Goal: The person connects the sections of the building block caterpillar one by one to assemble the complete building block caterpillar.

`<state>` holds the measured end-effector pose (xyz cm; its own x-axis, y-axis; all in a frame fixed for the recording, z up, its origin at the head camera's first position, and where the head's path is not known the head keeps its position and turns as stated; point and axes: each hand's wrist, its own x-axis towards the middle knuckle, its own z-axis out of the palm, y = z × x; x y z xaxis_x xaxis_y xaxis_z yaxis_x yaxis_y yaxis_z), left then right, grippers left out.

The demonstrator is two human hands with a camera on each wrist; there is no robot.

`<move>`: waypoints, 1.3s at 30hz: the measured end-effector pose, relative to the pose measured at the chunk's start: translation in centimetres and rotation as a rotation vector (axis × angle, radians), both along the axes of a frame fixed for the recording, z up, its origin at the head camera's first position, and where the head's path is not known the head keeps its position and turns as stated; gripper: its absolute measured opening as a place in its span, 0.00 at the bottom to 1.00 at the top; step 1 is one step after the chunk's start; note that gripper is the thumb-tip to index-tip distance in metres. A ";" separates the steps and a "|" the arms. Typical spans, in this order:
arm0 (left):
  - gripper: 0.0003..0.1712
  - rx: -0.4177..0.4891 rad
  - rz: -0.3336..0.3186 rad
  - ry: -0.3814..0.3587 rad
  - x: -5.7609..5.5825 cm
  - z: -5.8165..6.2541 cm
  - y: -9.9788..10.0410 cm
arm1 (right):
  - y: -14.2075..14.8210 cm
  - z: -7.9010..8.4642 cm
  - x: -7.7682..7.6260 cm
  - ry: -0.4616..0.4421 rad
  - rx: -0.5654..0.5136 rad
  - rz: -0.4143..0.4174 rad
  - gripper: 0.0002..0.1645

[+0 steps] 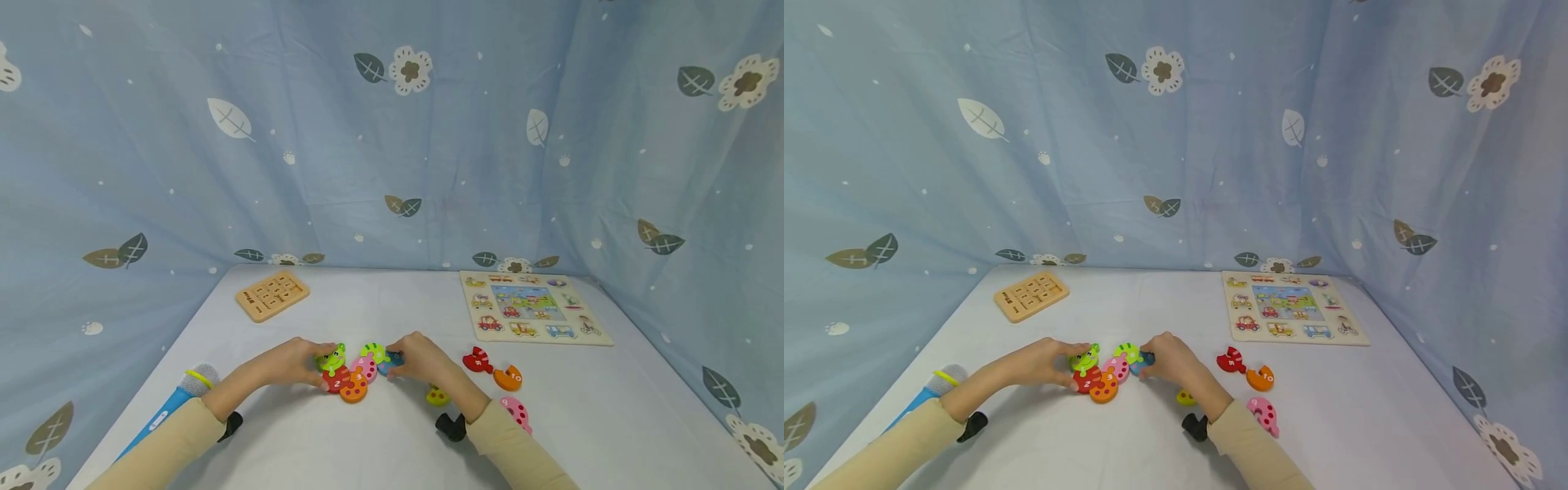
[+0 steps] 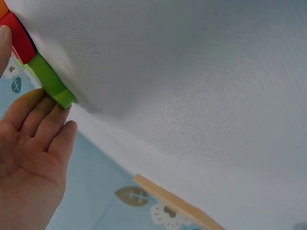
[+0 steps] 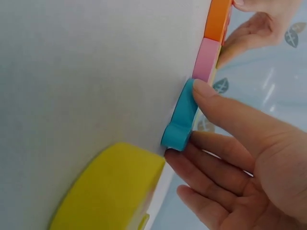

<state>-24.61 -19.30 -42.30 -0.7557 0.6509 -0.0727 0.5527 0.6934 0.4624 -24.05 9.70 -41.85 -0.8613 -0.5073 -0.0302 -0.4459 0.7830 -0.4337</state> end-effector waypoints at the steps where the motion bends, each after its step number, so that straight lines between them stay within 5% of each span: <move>1: 0.46 0.000 0.001 0.001 0.0 0.0 0.0 | 0.1 0.0 0.0 -0.006 -0.006 -0.001 0.31; 14: 0.46 0.008 0.009 -0.001 0.0 0.0 -0.1 | 1.7 -0.1 1.2 -0.013 -0.132 -0.004 0.28; 39: 0.47 0.026 0.021 -0.019 -0.2 -0.4 -0.1 | 6.4 0.6 4.0 0.042 -0.149 0.009 0.26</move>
<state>-24.81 -19.44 -42.67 -0.7677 0.6369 -0.0710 0.5291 0.6924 0.4906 -20.06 16.12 -41.25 -0.8553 -0.5116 0.0820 -0.4732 0.7071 -0.5254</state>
